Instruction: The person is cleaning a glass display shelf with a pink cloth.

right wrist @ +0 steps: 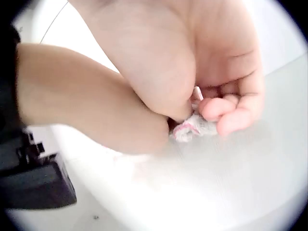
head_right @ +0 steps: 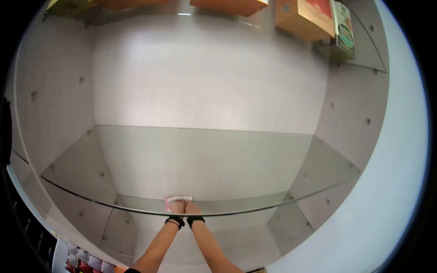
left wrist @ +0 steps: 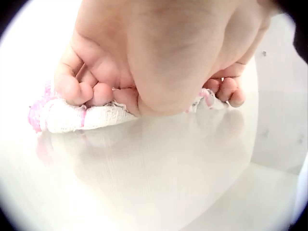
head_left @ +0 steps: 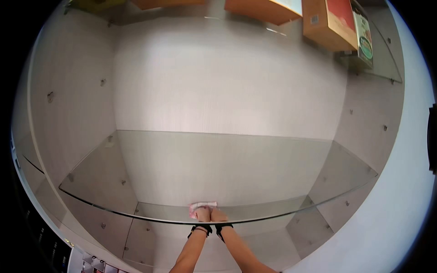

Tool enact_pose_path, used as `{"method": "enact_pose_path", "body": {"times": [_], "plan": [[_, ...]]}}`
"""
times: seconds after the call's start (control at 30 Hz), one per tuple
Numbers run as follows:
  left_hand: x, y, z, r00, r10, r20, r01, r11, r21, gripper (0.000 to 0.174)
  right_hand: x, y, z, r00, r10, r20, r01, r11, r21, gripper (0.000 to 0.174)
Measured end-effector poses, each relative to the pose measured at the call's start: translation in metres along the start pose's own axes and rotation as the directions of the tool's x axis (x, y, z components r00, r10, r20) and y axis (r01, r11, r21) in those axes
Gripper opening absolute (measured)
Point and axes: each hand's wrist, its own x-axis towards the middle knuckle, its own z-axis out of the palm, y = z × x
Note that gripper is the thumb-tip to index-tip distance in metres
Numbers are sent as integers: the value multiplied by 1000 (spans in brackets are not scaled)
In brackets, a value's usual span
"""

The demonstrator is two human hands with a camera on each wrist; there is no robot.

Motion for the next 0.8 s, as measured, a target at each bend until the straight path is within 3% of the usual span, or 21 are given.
{"method": "enact_pose_path", "body": {"times": [0.03,0.07,0.1,0.13,0.17,0.2,0.23,0.27,0.3,0.37,0.4,0.43,0.5,0.57,0.6,0.63,0.7,0.73,0.8], "plan": [[5,-1,19,999,11,-43,-14,998,-65,20,-1,-1,1,999,-22,-36,26,993,119,31],[6,-1,44,977,37,-209,-76,981,-179,15,9,15,25,996,-40,-83,47,995,84,27],[-4,1,24,991,-12,-134,-12,984,-175,11,16,32,49,990,-61,-131,67,997,45,25],[-11,-1,30,958,85,-272,-102,994,-48,9,2,36,51,988,-60,-141,57,998,-30,25],[-6,3,72,950,-27,-311,-126,879,-460,10,-7,32,43,987,-65,-147,50,993,-104,25],[-33,5,8,989,27,-146,-30,999,-17,10,-26,19,26,996,86,4,-85,990,-109,24],[-45,4,25,960,102,-262,-124,990,-72,9,-43,16,16,997,72,36,-69,995,-78,24],[-65,7,13,945,40,-326,-53,998,-30,9,-57,17,15,999,41,14,-39,992,-122,23],[-78,8,9,965,64,-254,-64,998,7,10,-71,19,12,1000,-8,-17,8,999,-51,21],[-102,11,-6,987,77,-142,-72,996,44,15,-85,26,16,1000,-11,9,12,995,-100,21],[-110,12,-6,969,43,-244,-20,995,95,16,-91,24,14,997,30,64,-21,991,-131,21],[-111,11,3,943,102,-317,-78,993,87,12,-99,22,12,1000,23,11,-21,994,-108,21],[-128,7,10,952,178,-248,-188,982,-16,8,-118,26,19,999,-10,41,16,989,-146,20],[-134,0,-13,958,243,-151,-246,969,-2,6,-123,18,9,999,3,40,3,988,-152,20],[-138,-2,-12,938,263,-224,-276,961,-26,6,-126,17,8,998,5,63,3,991,-135,20],[-141,-2,-21,953,228,-199,-245,967,-66,7,-127,14,3,997,2,82,8,992,-124,21],[-139,0,-7,922,176,-345,-207,977,-57,8,-118,26,16,999,-10,49,17,990,-143,21],[-156,3,-3,966,133,-220,-148,988,-50,10,-120,23,12,998,-5,68,13,993,-115,22],[-118,10,-15,994,95,-56,-97,995,-35,16,-110,23,11,999,27,42,-22,991,-131,24]]}}
